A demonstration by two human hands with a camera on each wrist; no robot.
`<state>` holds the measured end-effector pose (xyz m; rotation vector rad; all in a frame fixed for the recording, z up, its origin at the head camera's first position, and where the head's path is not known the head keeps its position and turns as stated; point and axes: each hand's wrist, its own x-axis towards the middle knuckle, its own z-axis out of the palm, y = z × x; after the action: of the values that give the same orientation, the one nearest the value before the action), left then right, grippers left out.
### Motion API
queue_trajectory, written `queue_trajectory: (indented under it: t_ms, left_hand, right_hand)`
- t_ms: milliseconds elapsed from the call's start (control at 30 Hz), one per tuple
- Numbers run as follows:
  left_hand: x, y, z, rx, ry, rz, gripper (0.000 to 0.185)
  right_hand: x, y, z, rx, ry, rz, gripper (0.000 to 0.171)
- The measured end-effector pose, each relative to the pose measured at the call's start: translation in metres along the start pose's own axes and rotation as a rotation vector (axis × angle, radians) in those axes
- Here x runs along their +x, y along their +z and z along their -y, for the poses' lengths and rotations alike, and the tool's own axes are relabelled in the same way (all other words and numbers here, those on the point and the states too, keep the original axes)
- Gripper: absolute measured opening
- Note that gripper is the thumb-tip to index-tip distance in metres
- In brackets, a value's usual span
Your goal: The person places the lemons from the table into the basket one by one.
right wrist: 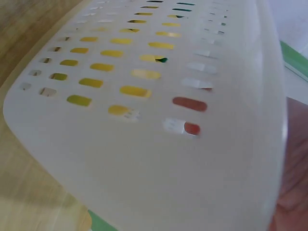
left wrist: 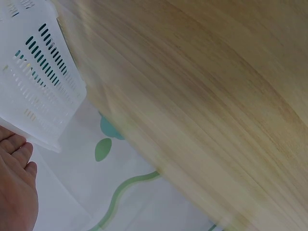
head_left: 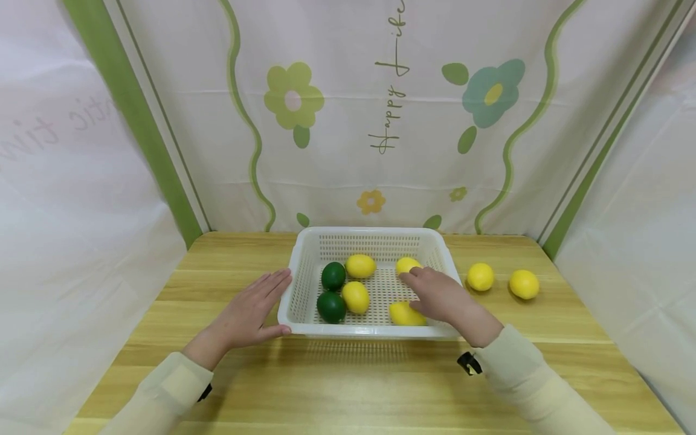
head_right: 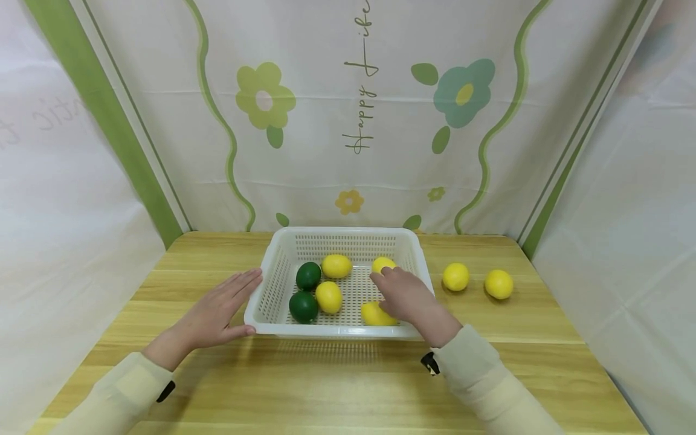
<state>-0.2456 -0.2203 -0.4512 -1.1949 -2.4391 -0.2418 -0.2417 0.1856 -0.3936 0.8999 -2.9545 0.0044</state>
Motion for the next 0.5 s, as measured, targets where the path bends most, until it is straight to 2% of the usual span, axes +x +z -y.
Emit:
queue_trajectory:
  t_ms: [367,500]
  left_hand:
    - [0.000,0.000,0.000,0.002,-0.002,-0.003,0.096]
    - [0.000,0.000,0.000,0.002,-0.003,0.000,0.096]
  right_hand:
    - [-0.009,-0.014,-0.004,-0.008,0.007,-0.048,0.057]
    - [-0.012,-0.018,-0.008,-0.012,-0.014,-0.100,0.057]
